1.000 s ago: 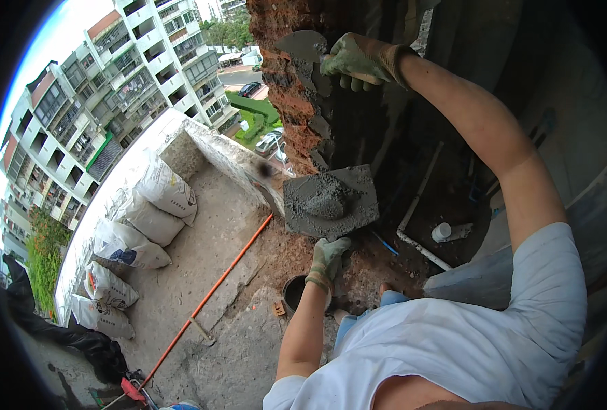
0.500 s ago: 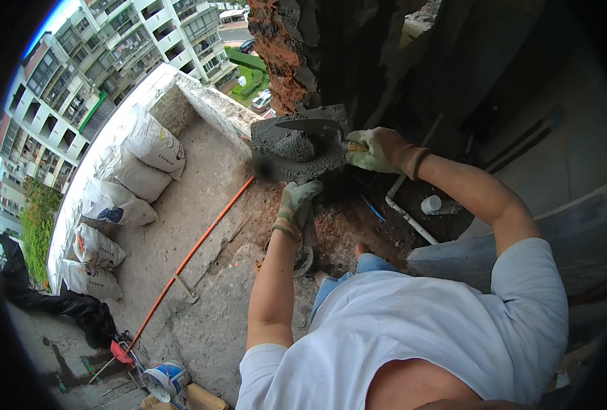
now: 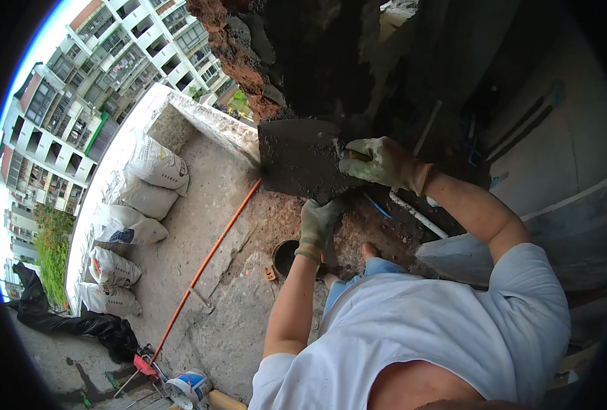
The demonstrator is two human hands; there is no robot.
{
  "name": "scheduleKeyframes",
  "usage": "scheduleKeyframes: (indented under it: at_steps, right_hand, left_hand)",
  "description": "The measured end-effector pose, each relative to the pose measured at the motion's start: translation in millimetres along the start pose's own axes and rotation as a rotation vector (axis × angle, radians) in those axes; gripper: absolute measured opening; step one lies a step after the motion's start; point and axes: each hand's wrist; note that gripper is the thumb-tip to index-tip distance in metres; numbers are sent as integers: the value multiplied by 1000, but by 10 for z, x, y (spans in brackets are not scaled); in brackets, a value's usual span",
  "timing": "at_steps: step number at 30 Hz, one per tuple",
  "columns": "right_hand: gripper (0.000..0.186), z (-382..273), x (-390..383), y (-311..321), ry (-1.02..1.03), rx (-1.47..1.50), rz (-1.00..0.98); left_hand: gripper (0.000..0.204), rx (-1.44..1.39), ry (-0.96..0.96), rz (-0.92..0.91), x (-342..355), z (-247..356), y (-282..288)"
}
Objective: Applying cement mortar to a brick wall using a trowel and hawk.
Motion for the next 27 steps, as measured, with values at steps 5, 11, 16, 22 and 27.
scheduleKeyframes:
  at_steps: [5, 11, 16, 22, 27]
  right_hand:
    - [25, -1, -129, 471, 176, -204, 87]
    - [31, 38, 19, 791, 484, -793, 155]
    - [31, -302, 442, 597, 643, -561, 514]
    - [26, -456, 1310, 152, 522, 246, 406]
    - [32, -518, 1935, 337, -120, 768, 252]
  left_hand:
    - [17, -202, -80, -51, 48, 533, 132]
    - [19, 155, -165, 44, 27, 688, 333]
    - [18, 712, -691, 262, 35, 45, 337]
    - [14, -5, -18, 28, -128, 214, 132]
    - [13, -186, -110, -75, 98, 116, 323]
Point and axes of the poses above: each hand's wrist, its own x-axis towards the middle knuckle, its own y-axis out of the back of the hand, z = x × y, and after that the axes turned 3 degrees about -z, right-handed
